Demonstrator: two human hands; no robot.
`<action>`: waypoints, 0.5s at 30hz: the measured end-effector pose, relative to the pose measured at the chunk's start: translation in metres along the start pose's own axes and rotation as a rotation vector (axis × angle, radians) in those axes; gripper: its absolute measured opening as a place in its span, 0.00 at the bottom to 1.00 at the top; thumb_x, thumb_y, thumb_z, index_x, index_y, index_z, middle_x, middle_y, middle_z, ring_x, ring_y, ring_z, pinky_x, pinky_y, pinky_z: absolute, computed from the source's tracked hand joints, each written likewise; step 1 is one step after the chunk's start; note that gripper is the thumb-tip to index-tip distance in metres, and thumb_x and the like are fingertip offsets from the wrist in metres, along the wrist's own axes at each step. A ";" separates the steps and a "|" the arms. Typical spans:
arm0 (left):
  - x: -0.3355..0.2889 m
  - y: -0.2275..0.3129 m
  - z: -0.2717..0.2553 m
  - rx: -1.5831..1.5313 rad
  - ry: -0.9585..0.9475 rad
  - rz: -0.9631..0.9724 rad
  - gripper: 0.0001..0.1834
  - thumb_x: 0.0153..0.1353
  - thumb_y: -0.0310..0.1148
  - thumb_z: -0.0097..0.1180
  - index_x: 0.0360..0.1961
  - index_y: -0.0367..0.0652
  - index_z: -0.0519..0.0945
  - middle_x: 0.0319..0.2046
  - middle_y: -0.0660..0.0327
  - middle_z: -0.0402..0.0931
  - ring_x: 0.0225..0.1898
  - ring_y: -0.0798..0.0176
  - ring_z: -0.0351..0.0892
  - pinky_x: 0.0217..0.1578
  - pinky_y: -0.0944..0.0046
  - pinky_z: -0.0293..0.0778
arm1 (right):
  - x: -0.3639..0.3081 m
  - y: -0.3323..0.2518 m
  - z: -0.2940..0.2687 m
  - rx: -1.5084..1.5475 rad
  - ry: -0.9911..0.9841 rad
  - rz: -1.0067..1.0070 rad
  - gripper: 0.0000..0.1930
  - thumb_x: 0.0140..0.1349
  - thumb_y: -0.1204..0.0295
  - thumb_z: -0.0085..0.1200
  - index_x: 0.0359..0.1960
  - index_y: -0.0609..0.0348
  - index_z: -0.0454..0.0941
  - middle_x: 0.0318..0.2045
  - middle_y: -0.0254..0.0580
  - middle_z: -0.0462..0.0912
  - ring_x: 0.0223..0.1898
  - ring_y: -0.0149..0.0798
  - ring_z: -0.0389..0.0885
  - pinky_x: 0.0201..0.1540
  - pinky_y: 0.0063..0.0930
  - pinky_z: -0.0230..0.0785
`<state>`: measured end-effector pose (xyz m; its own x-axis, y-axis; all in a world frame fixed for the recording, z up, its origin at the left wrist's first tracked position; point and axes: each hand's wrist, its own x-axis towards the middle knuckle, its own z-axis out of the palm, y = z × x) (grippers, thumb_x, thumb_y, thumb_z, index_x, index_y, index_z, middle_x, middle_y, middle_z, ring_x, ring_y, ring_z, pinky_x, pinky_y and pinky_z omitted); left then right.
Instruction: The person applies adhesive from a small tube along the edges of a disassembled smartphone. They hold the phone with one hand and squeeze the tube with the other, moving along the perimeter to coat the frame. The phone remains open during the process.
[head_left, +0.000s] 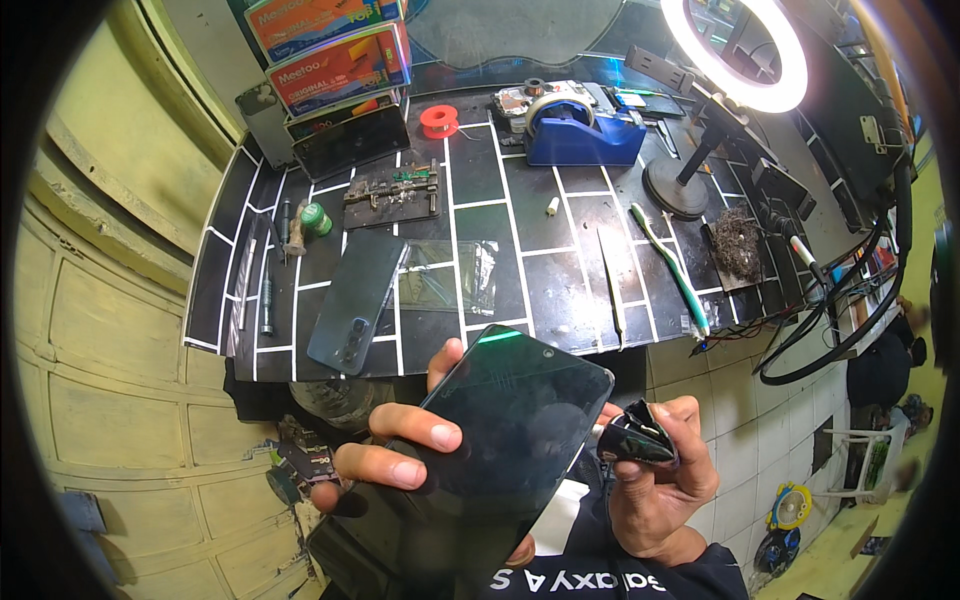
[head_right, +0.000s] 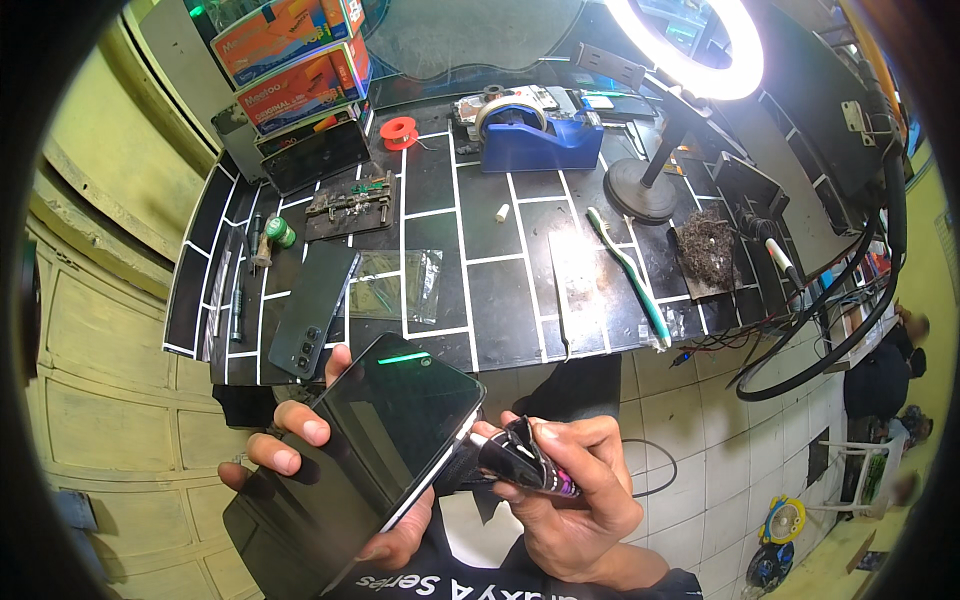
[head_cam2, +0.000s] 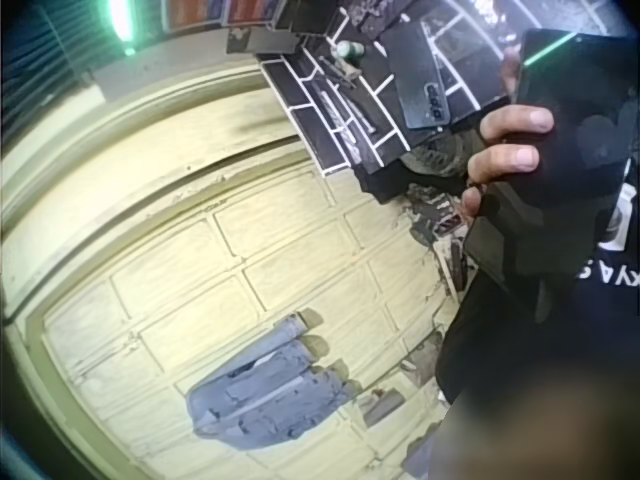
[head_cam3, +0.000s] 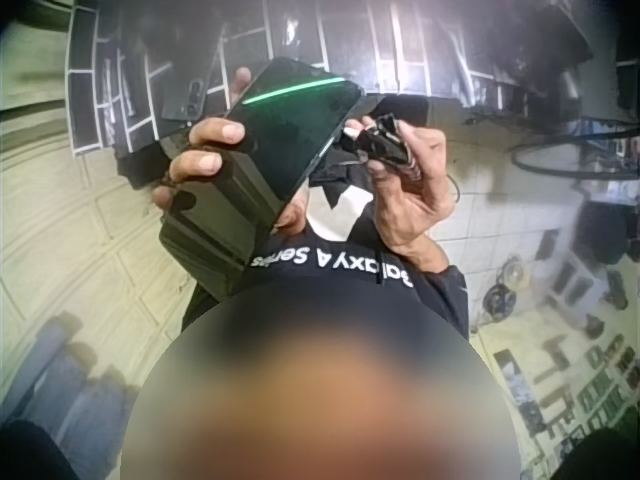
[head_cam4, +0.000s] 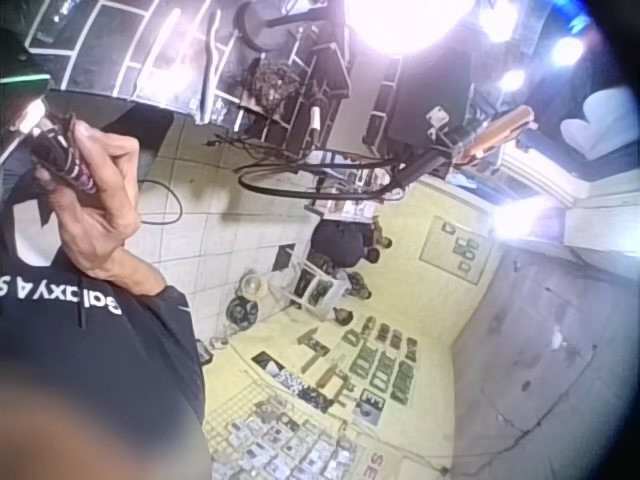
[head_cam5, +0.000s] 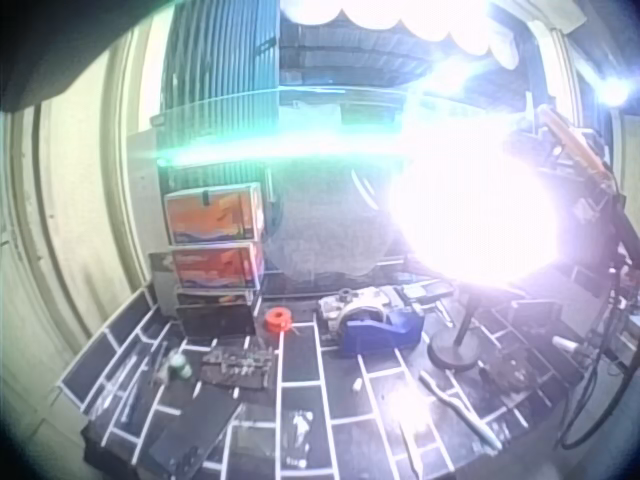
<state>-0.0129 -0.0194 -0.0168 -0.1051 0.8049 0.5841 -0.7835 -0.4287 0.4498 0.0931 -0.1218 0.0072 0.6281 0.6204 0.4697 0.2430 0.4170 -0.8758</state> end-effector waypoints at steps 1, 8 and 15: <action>-0.002 0.000 0.000 -0.006 -0.003 -0.001 0.24 0.72 0.55 0.30 0.54 0.50 0.66 0.44 0.61 0.64 0.59 0.46 0.66 0.70 0.26 0.49 | 0.000 0.000 0.000 -0.005 0.002 0.002 0.24 0.56 0.75 0.69 0.54 0.66 0.76 0.44 0.51 0.73 0.45 0.43 0.82 0.55 0.42 0.82; -0.002 0.000 0.000 -0.005 -0.009 -0.006 0.24 0.71 0.55 0.31 0.54 0.50 0.66 0.44 0.61 0.64 0.59 0.46 0.66 0.70 0.26 0.49 | -0.001 0.001 -0.001 0.006 -0.022 -0.005 0.24 0.56 0.77 0.68 0.54 0.65 0.75 0.44 0.51 0.73 0.45 0.44 0.82 0.54 0.42 0.82; 0.000 0.002 -0.002 0.000 -0.014 0.002 0.24 0.71 0.55 0.31 0.55 0.50 0.65 0.45 0.61 0.64 0.58 0.46 0.66 0.70 0.26 0.49 | -0.001 0.001 -0.002 -0.017 -0.032 -0.008 0.24 0.56 0.77 0.68 0.55 0.65 0.75 0.44 0.51 0.73 0.44 0.44 0.82 0.54 0.42 0.82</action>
<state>-0.0155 -0.0200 -0.0173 -0.0977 0.7982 0.5944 -0.7835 -0.4300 0.4487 0.0945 -0.1234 0.0058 0.6024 0.6382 0.4794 0.2603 0.4107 -0.8738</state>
